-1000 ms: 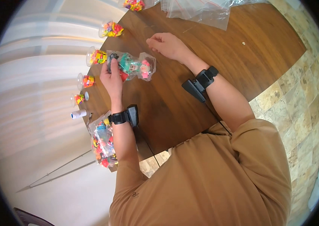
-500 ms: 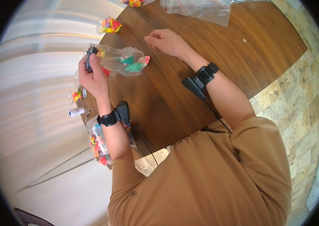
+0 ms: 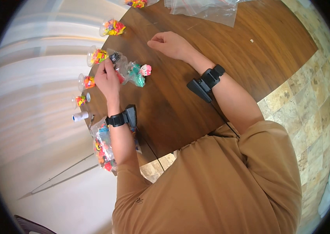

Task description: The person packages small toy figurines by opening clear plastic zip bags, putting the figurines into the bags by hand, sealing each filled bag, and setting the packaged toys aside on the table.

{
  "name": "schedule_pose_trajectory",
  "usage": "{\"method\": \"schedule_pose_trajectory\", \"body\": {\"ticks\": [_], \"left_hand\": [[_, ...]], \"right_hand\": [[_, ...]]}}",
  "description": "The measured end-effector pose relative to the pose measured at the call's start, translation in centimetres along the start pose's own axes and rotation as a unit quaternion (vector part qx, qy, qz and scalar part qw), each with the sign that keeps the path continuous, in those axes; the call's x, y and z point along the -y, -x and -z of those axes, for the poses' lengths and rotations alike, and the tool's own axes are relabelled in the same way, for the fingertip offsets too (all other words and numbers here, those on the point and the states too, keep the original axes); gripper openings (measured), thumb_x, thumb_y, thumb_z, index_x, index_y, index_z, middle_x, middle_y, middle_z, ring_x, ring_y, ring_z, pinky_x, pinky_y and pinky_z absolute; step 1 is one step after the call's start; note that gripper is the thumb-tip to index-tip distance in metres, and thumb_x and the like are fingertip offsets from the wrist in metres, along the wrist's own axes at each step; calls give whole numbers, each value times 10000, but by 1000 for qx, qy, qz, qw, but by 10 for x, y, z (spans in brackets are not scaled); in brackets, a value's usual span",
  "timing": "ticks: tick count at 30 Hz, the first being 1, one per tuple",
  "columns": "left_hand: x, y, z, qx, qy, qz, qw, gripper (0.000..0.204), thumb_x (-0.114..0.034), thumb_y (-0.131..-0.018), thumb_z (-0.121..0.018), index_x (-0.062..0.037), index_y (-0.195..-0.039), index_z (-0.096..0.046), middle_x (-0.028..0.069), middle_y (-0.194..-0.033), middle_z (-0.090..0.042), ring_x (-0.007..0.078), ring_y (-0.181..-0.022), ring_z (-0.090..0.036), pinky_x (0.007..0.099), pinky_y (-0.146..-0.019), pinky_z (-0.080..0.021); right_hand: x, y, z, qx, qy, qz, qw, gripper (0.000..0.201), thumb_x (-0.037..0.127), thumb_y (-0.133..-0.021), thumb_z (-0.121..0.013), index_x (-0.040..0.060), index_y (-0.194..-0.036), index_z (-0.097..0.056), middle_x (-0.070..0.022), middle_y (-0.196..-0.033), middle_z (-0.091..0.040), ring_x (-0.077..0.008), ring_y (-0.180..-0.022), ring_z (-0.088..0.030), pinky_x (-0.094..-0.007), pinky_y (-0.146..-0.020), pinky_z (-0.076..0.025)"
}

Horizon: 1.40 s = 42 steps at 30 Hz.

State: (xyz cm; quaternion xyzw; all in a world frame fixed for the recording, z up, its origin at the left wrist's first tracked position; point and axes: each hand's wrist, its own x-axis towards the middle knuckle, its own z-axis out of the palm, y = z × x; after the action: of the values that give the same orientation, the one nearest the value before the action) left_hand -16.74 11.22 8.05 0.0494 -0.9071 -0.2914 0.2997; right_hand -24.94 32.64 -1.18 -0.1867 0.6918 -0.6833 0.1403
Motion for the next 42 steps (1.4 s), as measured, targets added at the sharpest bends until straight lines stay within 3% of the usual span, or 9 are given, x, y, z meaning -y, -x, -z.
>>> {"method": "schedule_pose_trajectory", "body": {"ticks": [3,5,12,23,29,31,33,35,42], "left_hand": [[0,0,11,19,-17,30,999,291,-220,-984,-578,44,-935,-689,41,-650,-640,80,-598,-550,265,-563,-421],[2,-2,17,24,27,52,998,258,-174,-973,-596,65,-967,-691,48,-712,-671,62,-682,-564,249,-634,-453],[9,-1,26,-29,183,-18,983,134,-53,-923,-667,64,-960,-720,67,-926,-683,91,-792,-598,223,-736,-483],[-9,-2,33,-13,58,-76,995,142,-93,-936,-664,44,-934,-702,16,-731,-603,65,-655,-483,220,-604,-402],[0,-5,38,25,105,-3,994,216,-139,-966,-651,66,-980,-715,-15,-725,-602,32,-627,-477,187,-556,-364],[1,-4,39,15,217,120,969,232,-151,-967,-653,70,-1007,-711,-31,-697,-568,14,-576,-435,182,-500,-308],[4,-2,42,16,219,117,969,225,-160,-957,-669,58,-981,-722,-35,-683,-574,16,-571,-425,190,-507,-311],[5,-7,43,19,223,111,968,220,-168,-947,-684,46,-954,-734,-38,-668,-580,18,-566,-415,197,-515,-313],[-5,-20,51,15,161,59,985,236,-195,-940,-699,37,-961,-738,-33,-690,-588,24,-593,-453,191,-533,-345]], "right_hand": [[2,0,-1,13,-2,-6,1000,416,403,-934,-612,20,-1075,-696,-105,-972,-721,-196,-877,-663,-332,-780,-508],[4,2,-1,13,-9,-8,1000,306,315,-968,-608,28,-1048,-677,21,-887,-649,-56,-840,-565,-228,-739,-450],[5,3,0,31,-1,-18,999,301,313,-969,-607,31,-1047,-677,19,-907,-655,-59,-841,-572,-226,-739,-452],[5,2,0,37,-29,-32,998,278,289,-974,-601,30,-1040,-678,22,-899,-644,-60,-839,-562,-226,-762,-454],[4,1,1,42,-21,-28,998,277,288,-975,-603,33,-1048,-679,18,-913,-654,-63,-856,-577,-225,-774,-459],[6,1,2,48,-32,-38,998,278,289,-974,-604,32,-1050,-679,17,-915,-655,-64,-858,-579,-227,-776,-461],[3,2,1,55,-43,-49,996,279,289,-973,-606,32,-1052,-679,16,-917,-657,-65,-859,-582,-228,-779,-464],[-4,-2,1,36,-32,-11,999,339,366,-949,-607,62,-1064,-705,2,-815,-653,-77,-699,-541,-267,-624,-442],[-3,0,1,29,-25,-3,999,336,365,-949,-607,67,-1072,-702,10,-809,-652,-72,-673,-530,-268,-597,-430]]}}
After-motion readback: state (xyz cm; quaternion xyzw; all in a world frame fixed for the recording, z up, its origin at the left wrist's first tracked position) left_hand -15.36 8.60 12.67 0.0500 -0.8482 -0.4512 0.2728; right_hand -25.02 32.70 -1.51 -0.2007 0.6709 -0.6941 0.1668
